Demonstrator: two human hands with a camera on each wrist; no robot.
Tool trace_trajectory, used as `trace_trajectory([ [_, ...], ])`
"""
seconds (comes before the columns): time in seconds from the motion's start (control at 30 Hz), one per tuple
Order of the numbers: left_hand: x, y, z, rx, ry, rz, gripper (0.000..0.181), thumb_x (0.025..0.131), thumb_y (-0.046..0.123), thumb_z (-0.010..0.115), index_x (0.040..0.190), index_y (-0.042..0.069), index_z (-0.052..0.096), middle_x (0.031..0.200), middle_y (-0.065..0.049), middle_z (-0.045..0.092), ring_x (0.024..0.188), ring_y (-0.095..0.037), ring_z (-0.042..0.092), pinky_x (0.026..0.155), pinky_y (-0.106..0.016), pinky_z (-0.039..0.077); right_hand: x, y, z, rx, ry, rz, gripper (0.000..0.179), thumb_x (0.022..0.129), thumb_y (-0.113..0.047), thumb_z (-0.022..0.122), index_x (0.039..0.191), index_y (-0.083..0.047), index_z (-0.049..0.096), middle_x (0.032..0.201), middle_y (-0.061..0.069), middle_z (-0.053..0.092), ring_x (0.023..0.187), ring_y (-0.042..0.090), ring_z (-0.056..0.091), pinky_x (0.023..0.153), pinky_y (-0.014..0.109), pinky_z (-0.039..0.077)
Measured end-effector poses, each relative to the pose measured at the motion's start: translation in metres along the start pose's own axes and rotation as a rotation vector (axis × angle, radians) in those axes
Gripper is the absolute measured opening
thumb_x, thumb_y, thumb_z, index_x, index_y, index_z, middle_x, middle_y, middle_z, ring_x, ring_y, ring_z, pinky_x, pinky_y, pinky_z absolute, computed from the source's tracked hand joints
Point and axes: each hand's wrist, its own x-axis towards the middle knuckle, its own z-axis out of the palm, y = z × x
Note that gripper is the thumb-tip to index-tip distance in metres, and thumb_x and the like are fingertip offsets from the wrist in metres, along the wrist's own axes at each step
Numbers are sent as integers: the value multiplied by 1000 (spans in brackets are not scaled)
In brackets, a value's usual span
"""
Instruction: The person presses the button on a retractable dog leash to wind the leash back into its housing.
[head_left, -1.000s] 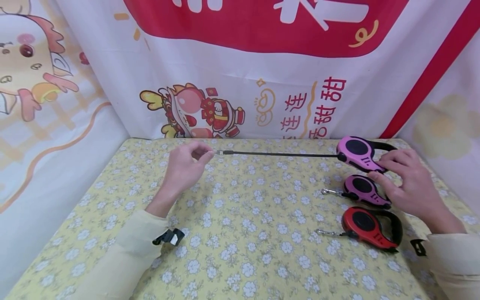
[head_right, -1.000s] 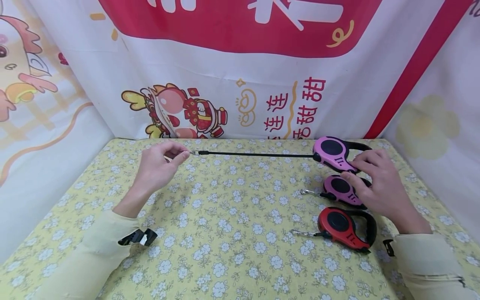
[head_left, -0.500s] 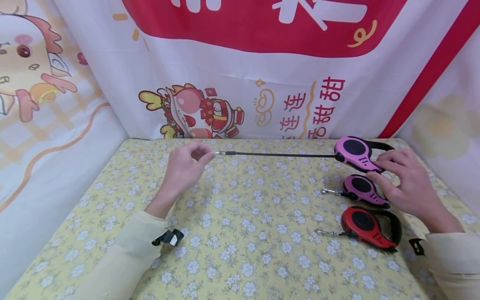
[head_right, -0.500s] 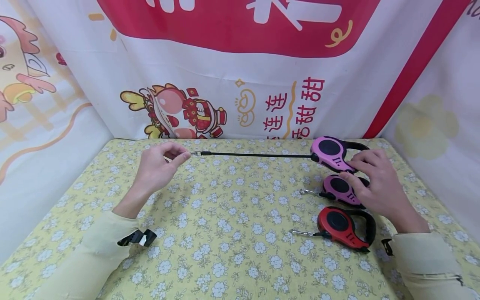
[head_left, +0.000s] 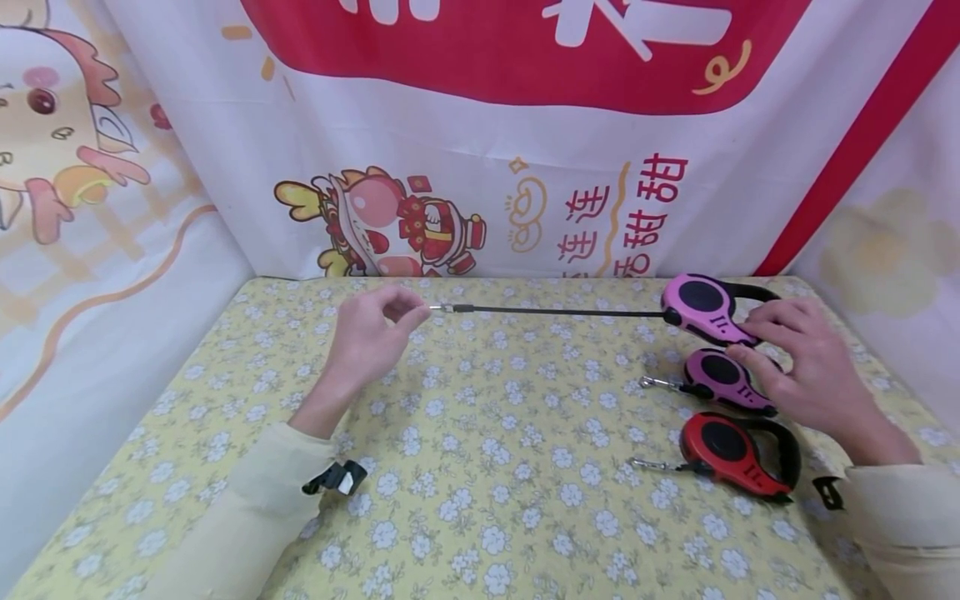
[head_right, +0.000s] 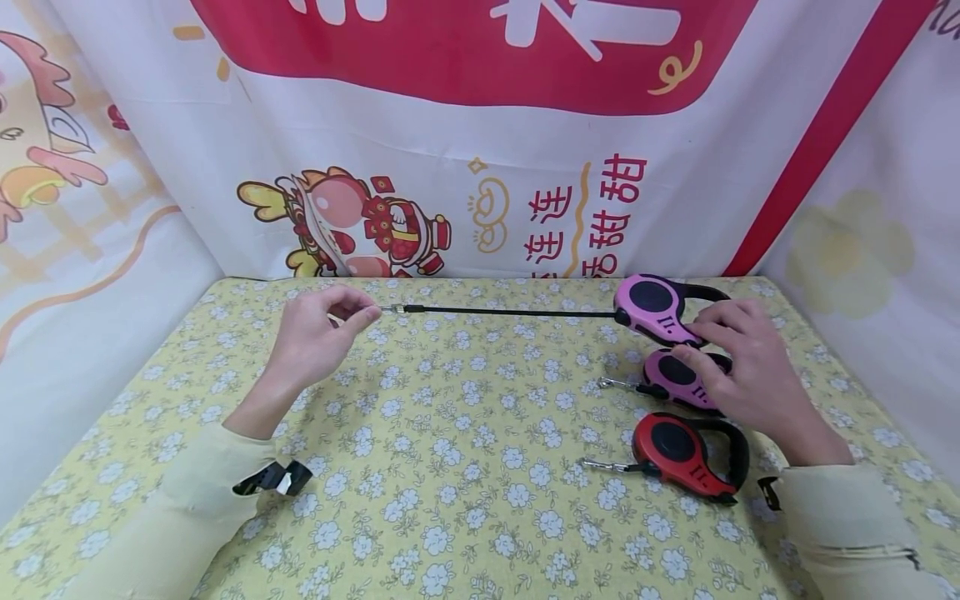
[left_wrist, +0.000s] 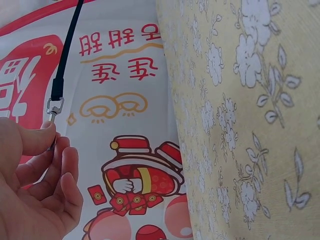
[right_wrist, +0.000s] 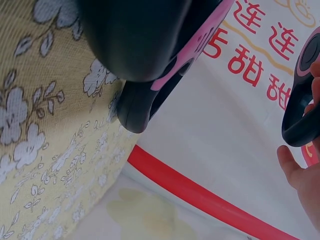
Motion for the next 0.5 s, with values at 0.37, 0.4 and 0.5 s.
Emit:
trace_trajectory([
  [0.37,-1,1,0,10,-12,12,16,105,25,68,113,12,75,103,-8,76,94,-24,66,79,-36,51,-1,-2,1,0,-20,23,30,92,-20,80,98,9,73,109,26,66,107,38,48,104,13,25],
  [0.4,-1,1,0,10,-13,12,17,106,25,68,113,12,75,104,-8,76,95,-24,66,80,-36,51,-1,-2,1,0,-19,24,31,92,-21,80,97,9,73,109,26,67,107,38,48,104,12,25],
  [0.5,-1,1,0,11,-14,19,17,106,25,67,114,12,76,105,-8,76,96,-24,67,81,-37,51,-1,-3,2,0,-19,28,29,91,-19,81,97,9,73,109,26,67,108,38,49,105,11,24],
])
